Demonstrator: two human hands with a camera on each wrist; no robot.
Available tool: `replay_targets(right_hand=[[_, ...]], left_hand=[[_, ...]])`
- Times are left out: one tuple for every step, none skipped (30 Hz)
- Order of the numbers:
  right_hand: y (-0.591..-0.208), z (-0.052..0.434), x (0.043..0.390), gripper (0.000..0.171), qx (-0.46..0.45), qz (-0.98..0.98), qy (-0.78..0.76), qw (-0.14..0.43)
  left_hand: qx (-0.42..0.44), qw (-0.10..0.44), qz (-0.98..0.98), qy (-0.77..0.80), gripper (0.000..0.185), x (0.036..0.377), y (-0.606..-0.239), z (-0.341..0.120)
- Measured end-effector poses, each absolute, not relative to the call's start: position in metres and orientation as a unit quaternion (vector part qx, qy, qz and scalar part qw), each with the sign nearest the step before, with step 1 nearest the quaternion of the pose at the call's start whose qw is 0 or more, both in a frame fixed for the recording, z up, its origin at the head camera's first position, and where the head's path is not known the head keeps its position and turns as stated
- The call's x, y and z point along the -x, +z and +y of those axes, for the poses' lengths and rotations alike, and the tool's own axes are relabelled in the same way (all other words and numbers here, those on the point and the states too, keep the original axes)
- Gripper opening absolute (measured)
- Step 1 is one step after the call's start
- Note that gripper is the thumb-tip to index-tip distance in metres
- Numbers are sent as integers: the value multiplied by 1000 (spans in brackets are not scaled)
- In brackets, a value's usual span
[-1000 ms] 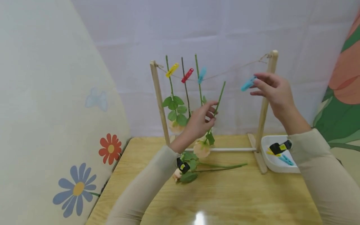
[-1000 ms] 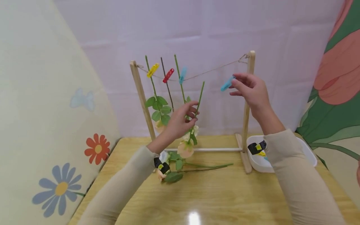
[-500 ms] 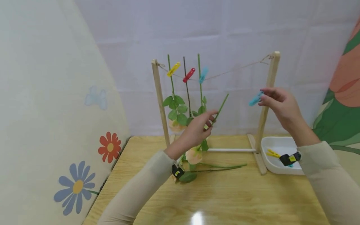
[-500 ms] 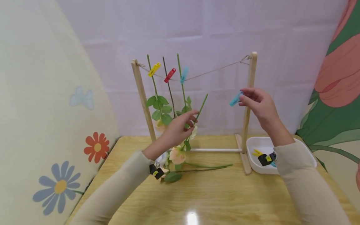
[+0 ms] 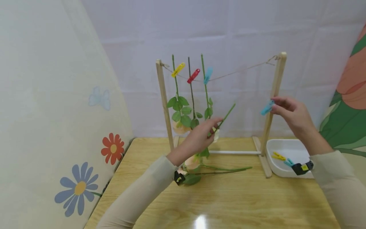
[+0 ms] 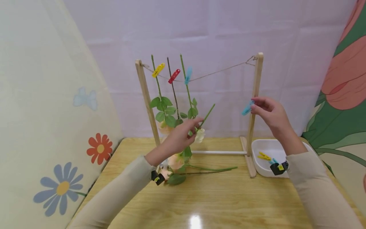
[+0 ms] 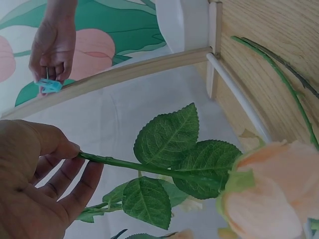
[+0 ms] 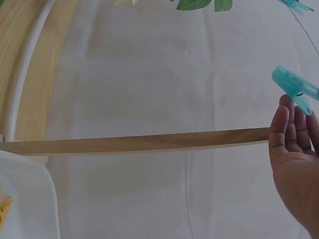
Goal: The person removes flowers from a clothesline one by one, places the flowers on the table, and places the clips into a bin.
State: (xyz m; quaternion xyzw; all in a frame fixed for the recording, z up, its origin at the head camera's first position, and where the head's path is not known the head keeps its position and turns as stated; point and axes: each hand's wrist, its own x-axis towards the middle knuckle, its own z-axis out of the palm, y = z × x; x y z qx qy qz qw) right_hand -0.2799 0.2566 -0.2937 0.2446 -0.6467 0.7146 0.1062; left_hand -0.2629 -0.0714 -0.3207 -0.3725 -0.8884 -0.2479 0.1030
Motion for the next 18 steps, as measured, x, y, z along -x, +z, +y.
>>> replay_targets(right_hand=[[-295, 257, 280, 30, -246, -648, 712, 108], [-296, 258, 280, 29, -248, -648, 712, 108], [-296, 259, 280, 29, -249, -648, 711, 108], [-297, 259, 279, 28, -250, -648, 711, 109], [-298, 260, 279, 29, -253, -647, 712, 108], [-299, 261, 279, 28, -253, -647, 712, 107], [-300, 262, 279, 27, -252, -646, 712, 105], [-301, 263, 278, 27, -252, -648, 711, 104], [-302, 264, 278, 27, -250, -651, 710, 102], [-302, 265, 278, 28, -248, -655, 707, 101], [-303, 267, 277, 28, -245, -658, 705, 98], [-303, 268, 277, 29, -242, -661, 704, 96], [-303, 270, 277, 30, -239, -663, 703, 94], [-304, 271, 277, 31, -236, -667, 701, 92], [-304, 273, 276, 32, -232, -671, 698, 92], [-304, 274, 276, 32, -229, -674, 697, 91], [-305, 276, 275, 33, -225, -676, 696, 90], [-305, 277, 274, 33, -222, -678, 695, 89]], left_hand=[[374, 106, -890, -240, 61, 262, -322, -72], [375, 108, -890, -235, 62, 262, -322, -72], [376, 110, -891, -228, 63, 261, -323, -72], [376, 110, -893, -220, 64, 261, -324, -72], [376, 110, -895, -213, 65, 260, -324, -72], [376, 110, -897, -205, 65, 259, -325, -72], [375, 108, -899, -198, 65, 258, -325, -72], [375, 105, -901, -192, 65, 257, -325, -72], [375, 103, -902, -186, 65, 256, -326, -72], [376, 101, -903, -181, 65, 255, -326, -72], [380, 101, -902, -177, 64, 254, -326, -72], [382, 101, -903, -171, 63, 254, -327, -72], [384, 101, -902, -168, 64, 253, -327, -72], [386, 102, -902, -164, 64, 253, -328, -72], [387, 104, -902, -159, 64, 252, -328, -73], [387, 104, -903, -156, 64, 252, -329, -73], [385, 104, -905, -151, 64, 251, -330, -73], [381, 102, -907, -145, 65, 251, -331, -74]])
